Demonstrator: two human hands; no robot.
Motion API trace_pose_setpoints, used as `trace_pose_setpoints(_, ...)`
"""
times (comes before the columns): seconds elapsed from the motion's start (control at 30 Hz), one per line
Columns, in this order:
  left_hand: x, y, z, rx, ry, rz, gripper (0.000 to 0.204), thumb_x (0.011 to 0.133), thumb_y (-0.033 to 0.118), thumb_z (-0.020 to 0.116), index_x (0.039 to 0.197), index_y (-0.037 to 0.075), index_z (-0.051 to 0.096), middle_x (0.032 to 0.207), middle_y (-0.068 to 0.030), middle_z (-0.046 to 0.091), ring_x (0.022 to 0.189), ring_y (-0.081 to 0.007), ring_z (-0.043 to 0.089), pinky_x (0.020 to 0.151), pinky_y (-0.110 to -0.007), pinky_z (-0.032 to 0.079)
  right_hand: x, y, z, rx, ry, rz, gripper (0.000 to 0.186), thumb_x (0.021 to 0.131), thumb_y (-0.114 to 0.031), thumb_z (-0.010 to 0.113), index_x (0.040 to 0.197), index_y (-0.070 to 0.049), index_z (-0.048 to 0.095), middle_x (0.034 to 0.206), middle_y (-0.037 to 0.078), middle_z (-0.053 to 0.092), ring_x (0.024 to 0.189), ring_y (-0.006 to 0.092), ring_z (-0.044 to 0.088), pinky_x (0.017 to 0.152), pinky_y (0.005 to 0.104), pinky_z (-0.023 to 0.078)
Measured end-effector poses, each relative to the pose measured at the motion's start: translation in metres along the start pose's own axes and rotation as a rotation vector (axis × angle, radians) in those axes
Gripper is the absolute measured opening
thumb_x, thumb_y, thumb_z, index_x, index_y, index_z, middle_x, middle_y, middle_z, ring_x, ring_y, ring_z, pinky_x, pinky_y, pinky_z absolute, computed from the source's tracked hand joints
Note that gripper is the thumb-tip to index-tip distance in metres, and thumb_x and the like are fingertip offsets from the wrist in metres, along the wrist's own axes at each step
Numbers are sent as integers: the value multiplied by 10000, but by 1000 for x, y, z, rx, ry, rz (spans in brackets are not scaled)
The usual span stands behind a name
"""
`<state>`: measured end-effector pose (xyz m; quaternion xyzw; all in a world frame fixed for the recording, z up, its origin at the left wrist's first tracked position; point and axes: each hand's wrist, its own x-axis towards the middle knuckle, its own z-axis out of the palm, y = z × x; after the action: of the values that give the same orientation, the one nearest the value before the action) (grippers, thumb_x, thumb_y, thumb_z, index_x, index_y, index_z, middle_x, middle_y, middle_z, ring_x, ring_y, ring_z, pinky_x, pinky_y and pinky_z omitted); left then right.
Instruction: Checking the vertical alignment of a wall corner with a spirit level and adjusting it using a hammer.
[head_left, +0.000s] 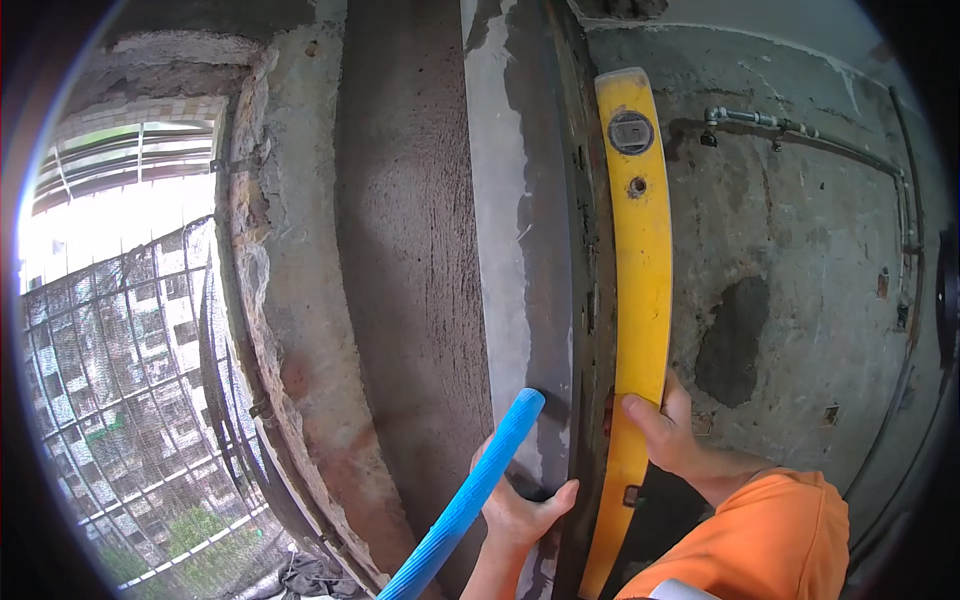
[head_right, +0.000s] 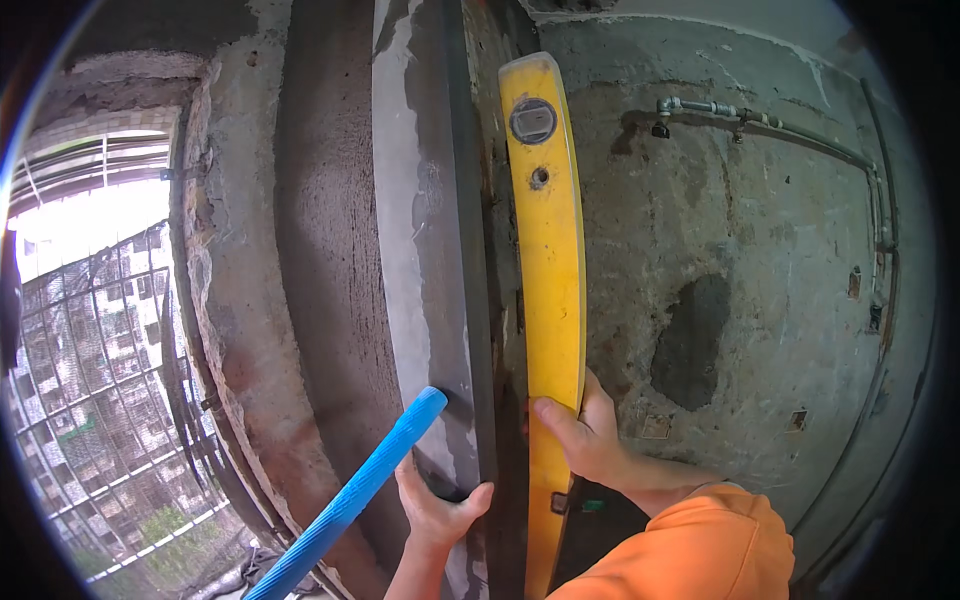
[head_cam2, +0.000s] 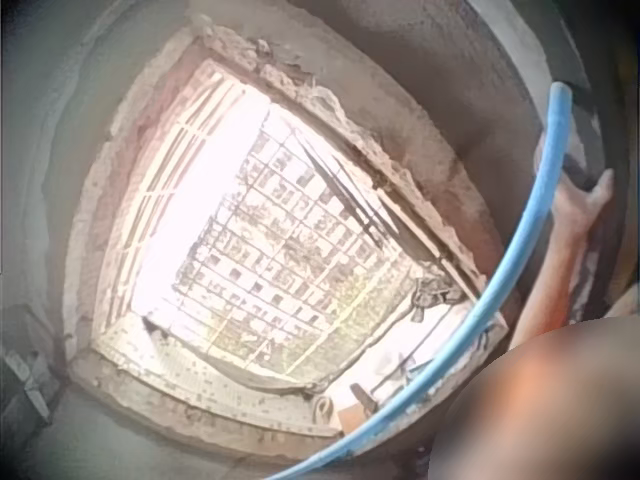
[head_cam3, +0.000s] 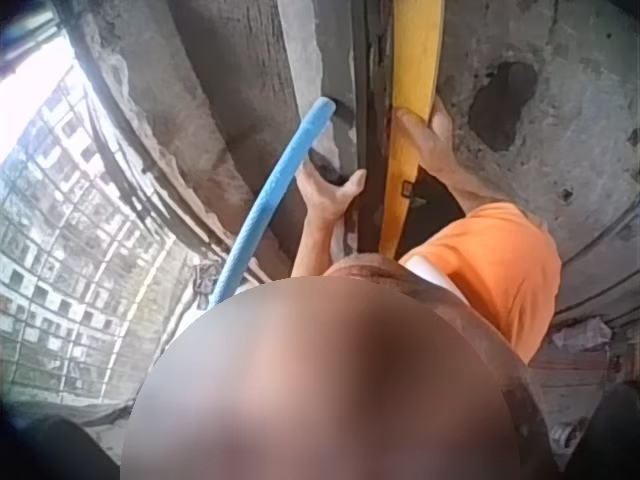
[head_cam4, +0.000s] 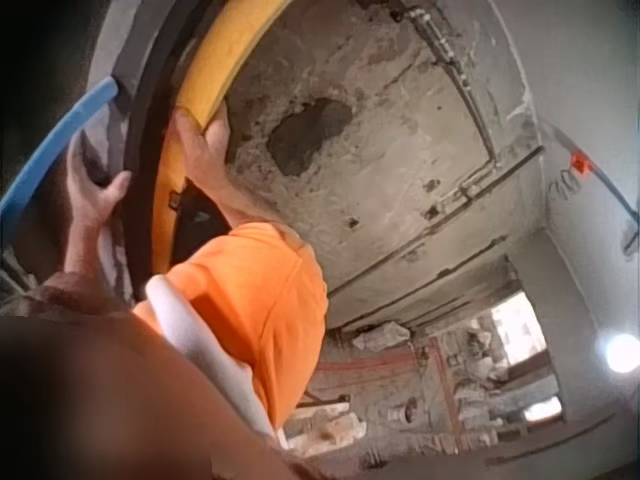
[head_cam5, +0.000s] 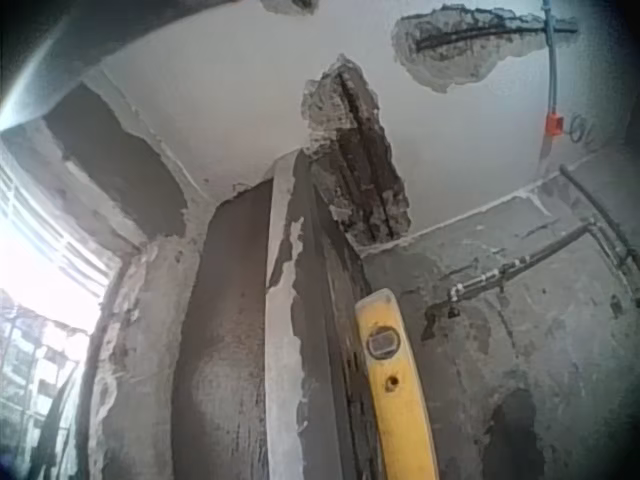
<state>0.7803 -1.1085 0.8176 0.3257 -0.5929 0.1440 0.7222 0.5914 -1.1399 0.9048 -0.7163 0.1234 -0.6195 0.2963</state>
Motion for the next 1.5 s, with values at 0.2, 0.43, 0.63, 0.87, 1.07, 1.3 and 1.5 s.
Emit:
trace_pose_setpoints(0.2, 1, 0, 1, -9, -7, 13, 906, 623, 412, 835, 1286, -26, 401, 1166, -188, 500, 1068, -324, 510, 910, -430, 424, 0, -4, 6, 59, -40, 83, 259, 909, -107, 548, 1136, -13, 467, 936, 52, 574, 768, 130, 588, 690, 281, 493)
trace_pose_setpoints(0.43, 0, -1, 0, 26, -14, 24, 898, 633, 423, 825, 1284, -29, 402, 1166, -189, 500, 1066, -327, 508, 908, -435, 418, -1, -6, 8, 6, -29, 50, 261, 909, -95, 541, 1145, -15, 465, 941, 61, 582, 768, 134, 591, 691, 285, 496)
trace_pose_setpoints(0.63, -1, -2, 0, 41, -17, 13, 906, 627, 434, 826, 1284, -27, 405, 1170, -187, 498, 1071, -322, 507, 913, -430, 416, 0, -3, 11, 61, -17, 29, 270, 908, -92, 538, 1154, -10, 466, 934, 63, 589, 772, 132, 588, 694, 280, 494)
trace_pose_setpoints(0.87, -1, -1, -1, 18, -15, 2, 907, 619, 418, 833, 1286, -24, 404, 1173, -187, 496, 1072, -318, 508, 908, -425, 423, 0, -4, 10, 54, -5, 69, 265, 902, -93, 545, 1144, -12, 471, 923, 63, 597, 762, 135, 595, 686, 280, 499)
trace_pose_setpoints(1.07, -2, -4, 1, 41, -27, -5, 938, 625, 431, 834, 1298, -43, 385, 1189, -200, 490, 1089, -313, 514, 926, -424, 424, 3, -6, 7, 79, -24, 126, 253, 902, -87, 544, 1132, -13, 471, 910, 64, 596, 745, 136, 594, 676, 276, 496)
trace_pose_setpoints(1.3, -7, -1, 1, -22, -115, -99, 1087, 658, 556, 774, 1378, -83, 268, 1307, -244, 414, 1222, -349, 431, 1049, -444, 314, -8, -5, -10, 183, 7, 61, 256, 882, -56, 543, 1124, -6, 473, 889, 61, 589, 738, 135, 591, 667, 280, 492)
trace_pose_setpoints(1.5, -65, 63, 10, 54, 221, 426, 495, 738, 283, 757, 1110, 36, 542, 982, -169, 615, 880, -329, 590, 785, -428, 488, -20, -4, -33, 174, -97, 245, 252, 841, -85, 567, 1072, 0, 511, 867, 65, 588, 752, 146, 583, 676, 300, 489)
